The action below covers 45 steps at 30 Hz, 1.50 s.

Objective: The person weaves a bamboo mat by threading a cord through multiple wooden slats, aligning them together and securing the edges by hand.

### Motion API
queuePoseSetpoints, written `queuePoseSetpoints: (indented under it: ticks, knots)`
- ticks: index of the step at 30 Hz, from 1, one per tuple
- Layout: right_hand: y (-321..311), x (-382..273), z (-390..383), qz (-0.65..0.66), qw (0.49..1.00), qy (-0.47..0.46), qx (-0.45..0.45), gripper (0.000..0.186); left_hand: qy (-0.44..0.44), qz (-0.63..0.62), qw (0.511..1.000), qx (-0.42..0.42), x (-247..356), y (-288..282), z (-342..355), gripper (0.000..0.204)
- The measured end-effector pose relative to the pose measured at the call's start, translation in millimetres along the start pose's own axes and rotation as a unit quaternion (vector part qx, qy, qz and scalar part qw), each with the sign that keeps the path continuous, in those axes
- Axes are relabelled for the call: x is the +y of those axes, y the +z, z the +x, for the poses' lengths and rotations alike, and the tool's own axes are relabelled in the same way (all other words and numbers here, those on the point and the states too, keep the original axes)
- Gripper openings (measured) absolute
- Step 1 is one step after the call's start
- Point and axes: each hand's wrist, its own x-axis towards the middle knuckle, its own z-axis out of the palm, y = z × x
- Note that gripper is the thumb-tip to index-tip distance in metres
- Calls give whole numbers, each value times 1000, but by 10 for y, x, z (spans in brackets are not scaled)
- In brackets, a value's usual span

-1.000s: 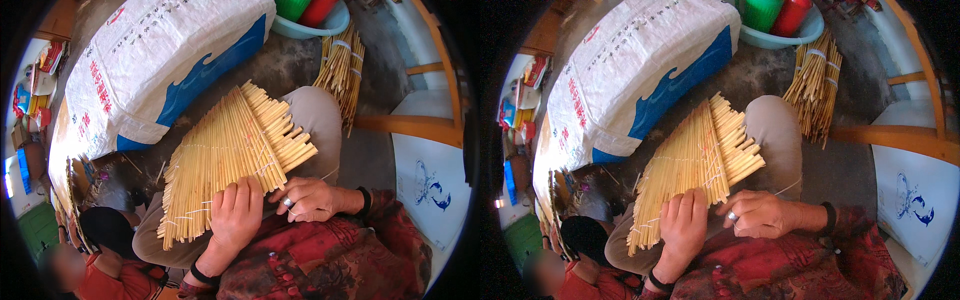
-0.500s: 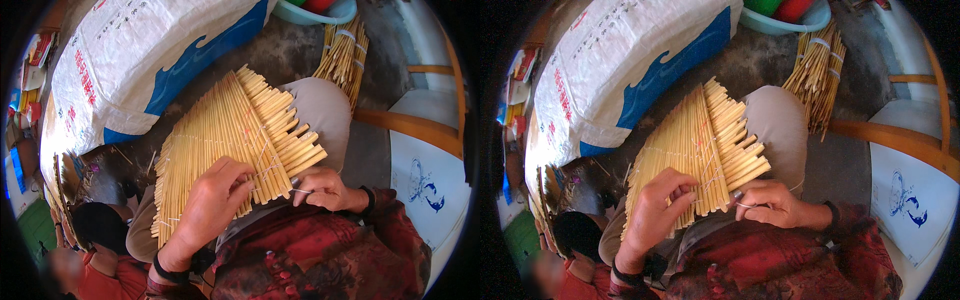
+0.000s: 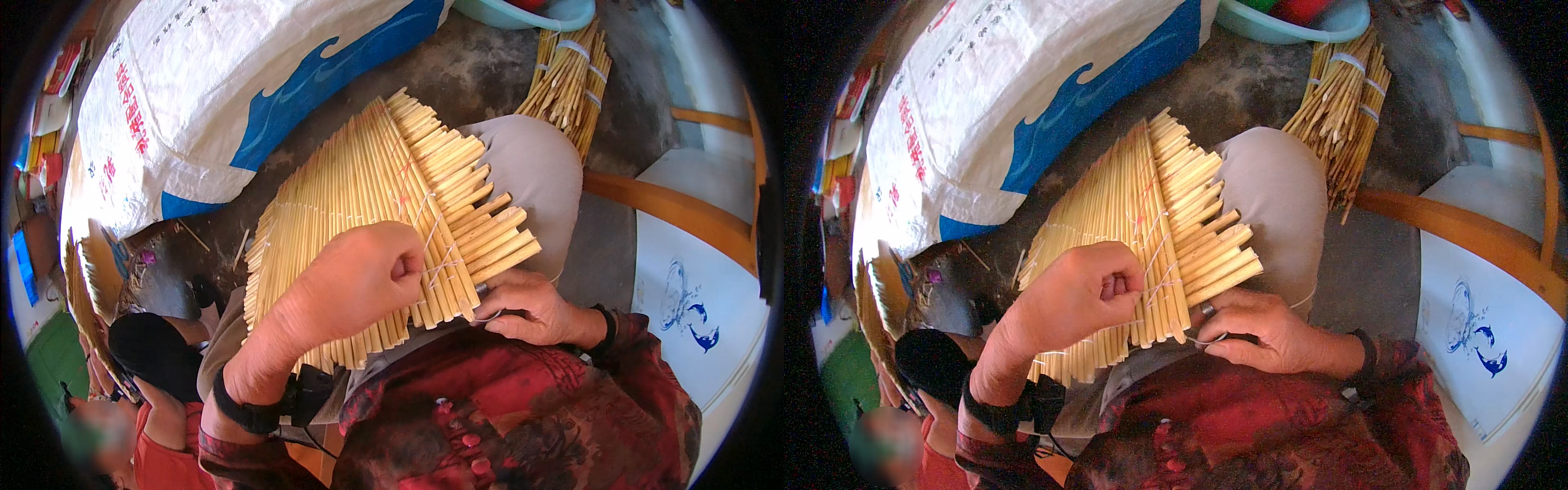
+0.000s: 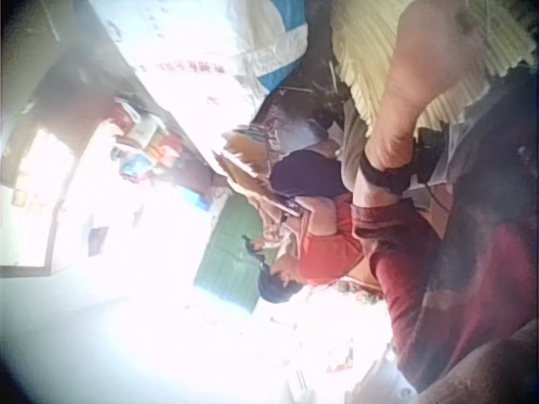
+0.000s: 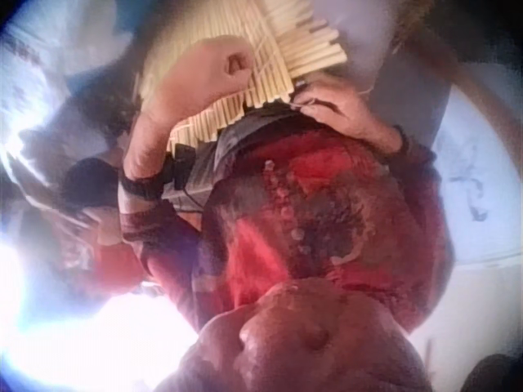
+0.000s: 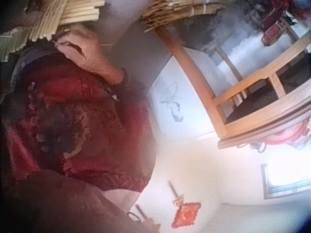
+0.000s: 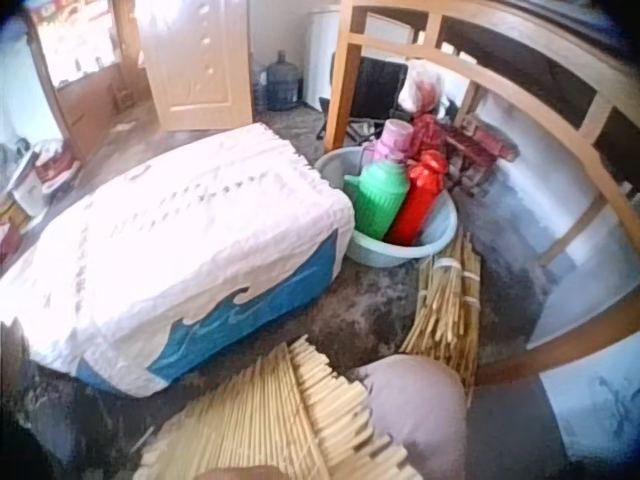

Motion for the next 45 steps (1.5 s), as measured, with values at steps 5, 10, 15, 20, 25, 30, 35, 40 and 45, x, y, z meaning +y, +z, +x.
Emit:
queuePoseSetpoints:
  ticks: [5, 10, 15, 20, 25, 30, 35, 40, 45]
  knots:
    - [18, -3, 13, -18, 1000, 19, -6, 12, -25, -69, 997, -6, -40, -14, -9, 5]
    - [24, 13, 40, -18, 999, 34, -18, 12, -18, -116, 993, 2, -91, -32, -49, 7]
    - [56, -14, 76, -30, 999, 42, -14, 12, 4, -134, 991, 27, -21, 14, -67, 10]
    - [70, 13, 73, -8, 999, 46, -20, 11, -58, -98, 993, 28, 201, 88, 43, 11]
    - [67, 21, 71, -16, 1000, 13, -19, 11, -15, -28, 999, 23, 179, 63, 117, 9]
    - [-8, -35, 56, -13, 1000, -3, -17, 9, -31, -106, 992, 62, 110, 84, 102, 8]
    - [-49, 46, 53, 38, 987, -155, 25, 7, -74, -62, 991, 92, 107, 24, -190, 13]
    - [-37, -71, 127, 82, 977, -194, -23, 9, 53, 316, 929, 188, 361, 478, -667, 61]
    - [80, -34, 201, 190, 957, -198, -97, 14, 32, 481, 835, 266, 122, 846, -542, 40]
